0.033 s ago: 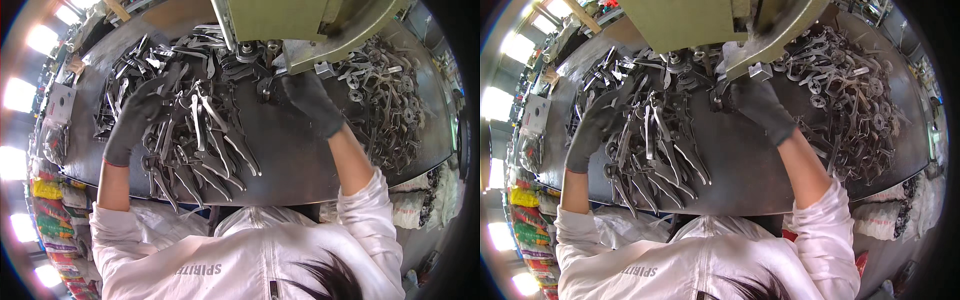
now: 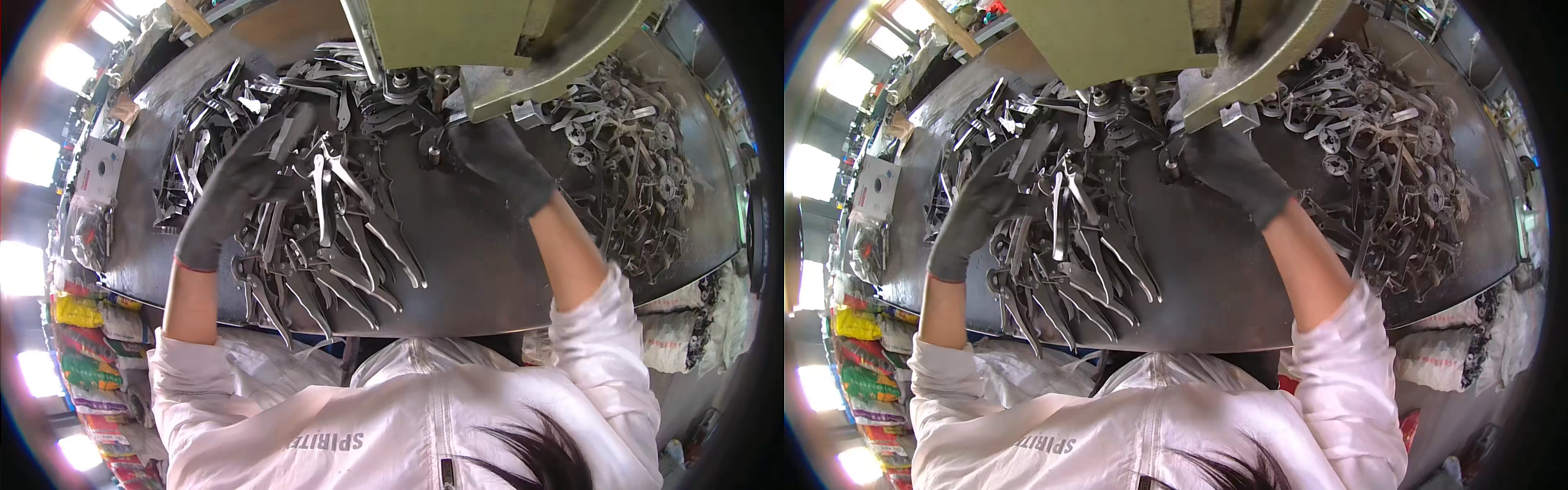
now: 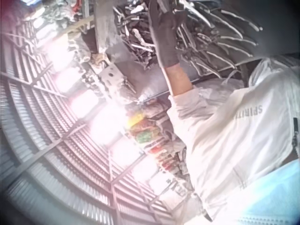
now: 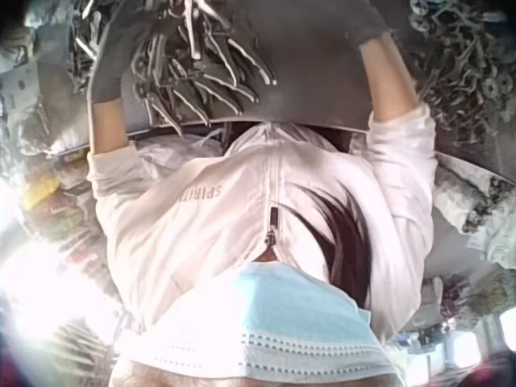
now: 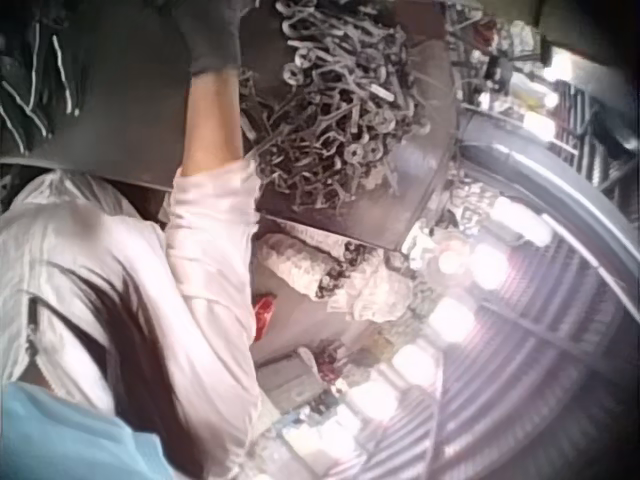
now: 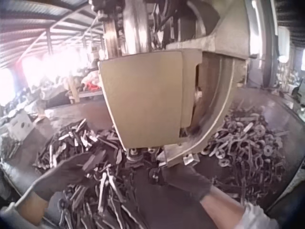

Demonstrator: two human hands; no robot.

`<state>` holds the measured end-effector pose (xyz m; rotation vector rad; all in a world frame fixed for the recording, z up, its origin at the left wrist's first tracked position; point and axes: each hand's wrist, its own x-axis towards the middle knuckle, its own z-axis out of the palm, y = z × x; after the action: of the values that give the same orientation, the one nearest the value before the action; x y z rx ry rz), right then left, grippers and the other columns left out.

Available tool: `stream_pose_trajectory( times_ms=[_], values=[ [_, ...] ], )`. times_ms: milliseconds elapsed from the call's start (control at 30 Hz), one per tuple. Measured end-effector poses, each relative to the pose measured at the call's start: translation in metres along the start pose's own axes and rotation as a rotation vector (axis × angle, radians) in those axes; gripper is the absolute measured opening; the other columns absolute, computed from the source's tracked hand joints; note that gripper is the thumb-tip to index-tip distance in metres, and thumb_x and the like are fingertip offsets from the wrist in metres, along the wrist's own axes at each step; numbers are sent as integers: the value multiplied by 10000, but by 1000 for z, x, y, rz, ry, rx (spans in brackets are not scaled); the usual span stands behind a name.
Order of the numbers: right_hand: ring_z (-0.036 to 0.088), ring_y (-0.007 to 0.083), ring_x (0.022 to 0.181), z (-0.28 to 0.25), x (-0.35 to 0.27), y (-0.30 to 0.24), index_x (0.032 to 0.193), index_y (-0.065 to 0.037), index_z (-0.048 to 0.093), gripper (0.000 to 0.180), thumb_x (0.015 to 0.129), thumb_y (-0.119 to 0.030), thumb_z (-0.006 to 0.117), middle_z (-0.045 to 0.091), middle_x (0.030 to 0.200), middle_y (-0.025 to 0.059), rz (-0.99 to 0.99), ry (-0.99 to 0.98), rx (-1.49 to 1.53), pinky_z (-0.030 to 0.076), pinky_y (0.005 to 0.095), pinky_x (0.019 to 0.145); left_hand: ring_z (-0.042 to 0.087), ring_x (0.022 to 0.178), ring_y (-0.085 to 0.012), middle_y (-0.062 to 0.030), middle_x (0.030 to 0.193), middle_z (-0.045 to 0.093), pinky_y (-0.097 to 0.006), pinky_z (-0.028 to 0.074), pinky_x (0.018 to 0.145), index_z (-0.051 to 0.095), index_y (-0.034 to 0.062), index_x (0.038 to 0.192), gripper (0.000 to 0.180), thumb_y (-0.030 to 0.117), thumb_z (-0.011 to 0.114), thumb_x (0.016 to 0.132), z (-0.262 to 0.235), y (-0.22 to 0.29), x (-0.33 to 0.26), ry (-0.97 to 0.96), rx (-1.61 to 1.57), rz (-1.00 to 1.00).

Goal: The person assembles small metal components into assembled parts using an industrial stamping or riveting machine.

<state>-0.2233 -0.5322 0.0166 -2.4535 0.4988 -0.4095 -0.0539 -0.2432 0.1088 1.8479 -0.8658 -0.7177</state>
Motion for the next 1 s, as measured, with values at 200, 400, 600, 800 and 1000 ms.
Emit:
stream_pose_trajectory(
  times_ms=[200, 400, 600, 800, 1000],
  values=[
    [603, 287, 901, -5, 10, 23, 1011, 12, 610, 412, 854, -369, 594, 630, 929, 191, -77, -42, -304, 448, 423, 816, 613, 851, -125, -69, 970, 598, -288, 515, 814, 525, 0, 1211, 333, 162, 473, 924, 33, 2, 17, -181, -231, -47],
    [559, 306, 1064, -3, 27, -20, 1070, -16, 625, 502, 886, -474, 532, 620, 1086, 202, 122, -564, -165, 426, 398, 895, 625, 880, -149, -107, 987, 625, -254, 519, 803, 537, -47, 1138, 240, 58, 496, 926, 49, -9, 50, -67, -328, -37],
    [592, 302, 886, 93, 79, 81, 999, -82, 639, 431, 844, -466, 520, 640, 927, 152, -562, 247, 146, 461, 382, 771, 636, 895, -170, -137, 1038, 621, -280, 537, 808, 546, -73, 1103, 227, 66, 469, 941, 67, -35, 98, -185, -569, -253],
    [569, 263, 757, 97, 85, 78, 1012, -107, 612, 370, 826, -421, 553, 613, 788, 121, -564, 99, 514, 454, 401, 705, 614, 993, -217, -194, 1108, 598, -339, 501, 905, 522, -98, 1162, 290, 75, 438, 944, 53, -24, 40, -104, -698, -288],
    [600, 248, 875, -4, 24, 61, 1007, -110, 613, 217, 842, -130, 473, 616, 977, 122, -502, 177, 288, 491, 334, 727, 564, 966, -136, -77, 1065, 609, -256, 424, 875, 573, -56, 1149, 322, 143, 426, 944, 63, -29, 36, -85, -150, -47]
  ],
)
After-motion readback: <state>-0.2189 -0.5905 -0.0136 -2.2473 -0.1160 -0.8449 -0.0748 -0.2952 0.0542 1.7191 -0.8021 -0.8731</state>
